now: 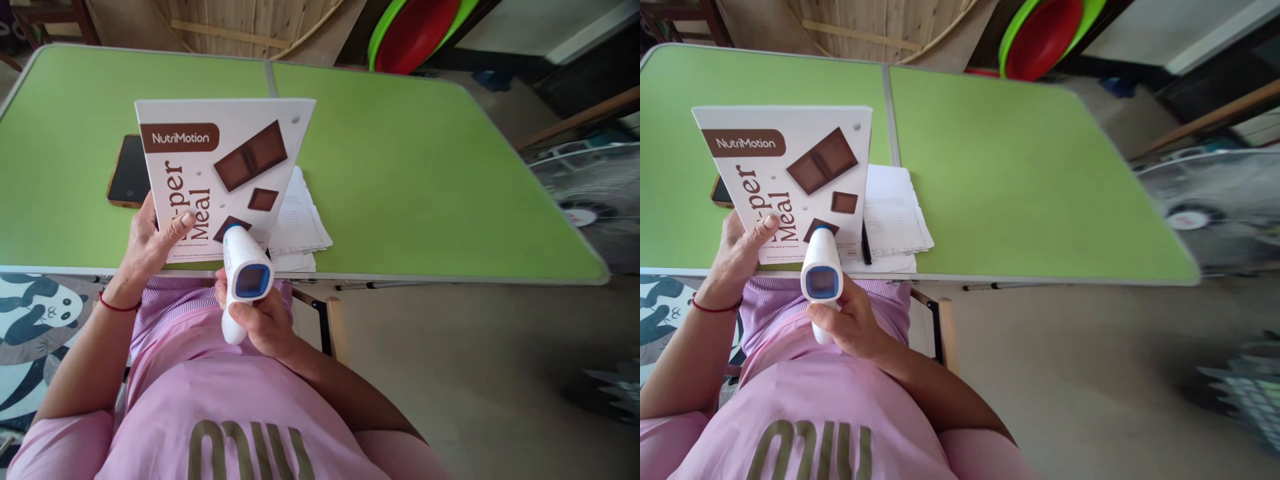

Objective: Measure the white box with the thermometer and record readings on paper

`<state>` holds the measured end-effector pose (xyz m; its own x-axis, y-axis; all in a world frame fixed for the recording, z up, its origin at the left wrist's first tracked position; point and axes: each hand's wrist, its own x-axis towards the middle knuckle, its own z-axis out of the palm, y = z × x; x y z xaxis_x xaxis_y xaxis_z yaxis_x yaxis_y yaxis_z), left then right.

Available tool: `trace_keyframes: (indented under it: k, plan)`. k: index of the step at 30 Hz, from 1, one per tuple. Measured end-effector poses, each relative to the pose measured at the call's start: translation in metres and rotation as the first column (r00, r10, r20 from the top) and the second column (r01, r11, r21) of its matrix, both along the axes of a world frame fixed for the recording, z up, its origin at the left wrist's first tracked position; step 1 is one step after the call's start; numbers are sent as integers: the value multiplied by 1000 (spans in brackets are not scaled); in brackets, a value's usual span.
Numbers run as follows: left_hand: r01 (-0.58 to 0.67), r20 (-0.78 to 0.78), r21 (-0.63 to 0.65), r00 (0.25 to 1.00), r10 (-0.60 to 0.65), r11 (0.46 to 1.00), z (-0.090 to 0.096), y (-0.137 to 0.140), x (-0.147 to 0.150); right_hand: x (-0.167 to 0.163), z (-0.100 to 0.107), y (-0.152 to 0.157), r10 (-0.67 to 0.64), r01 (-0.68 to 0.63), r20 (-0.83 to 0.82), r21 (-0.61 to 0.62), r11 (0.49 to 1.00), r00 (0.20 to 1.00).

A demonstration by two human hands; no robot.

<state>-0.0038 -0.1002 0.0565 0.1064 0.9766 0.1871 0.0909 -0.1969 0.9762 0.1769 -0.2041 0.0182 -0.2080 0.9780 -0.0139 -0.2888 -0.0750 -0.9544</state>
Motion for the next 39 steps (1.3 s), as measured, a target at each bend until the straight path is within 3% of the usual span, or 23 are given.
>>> trace_keyframes:
  k: [7,19,23,27,33,36,39]
  plan:
    - [15,42,-13,999,-15,1000,1,0,1,-1,3,1,0,1,-31,39,999,1000]
    - [-13,7,2,1000,13,1000,0,1,0,5,4,-1,-9,8,-34,-51,999,999]
    - [-14,17,-10,1000,14,1000,1,0,2,17,15,-3,-138,139,24,-18,990,990]
    - [-1,1,-3,1000,1,1000,3,0,-1,32,24,0,-321,322,133,10,947,938]
    - [-64,-313,61,946,80,996,17,4,-14,52,25,7,-410,394,213,113,912,887]
    - [25,-254,40,967,-14,999,22,6,-15,72,30,19,-498,395,364,323,860,787]
    - [70,-191,64,980,-57,996,20,10,-10,102,27,37,-651,341,593,559,756,474]
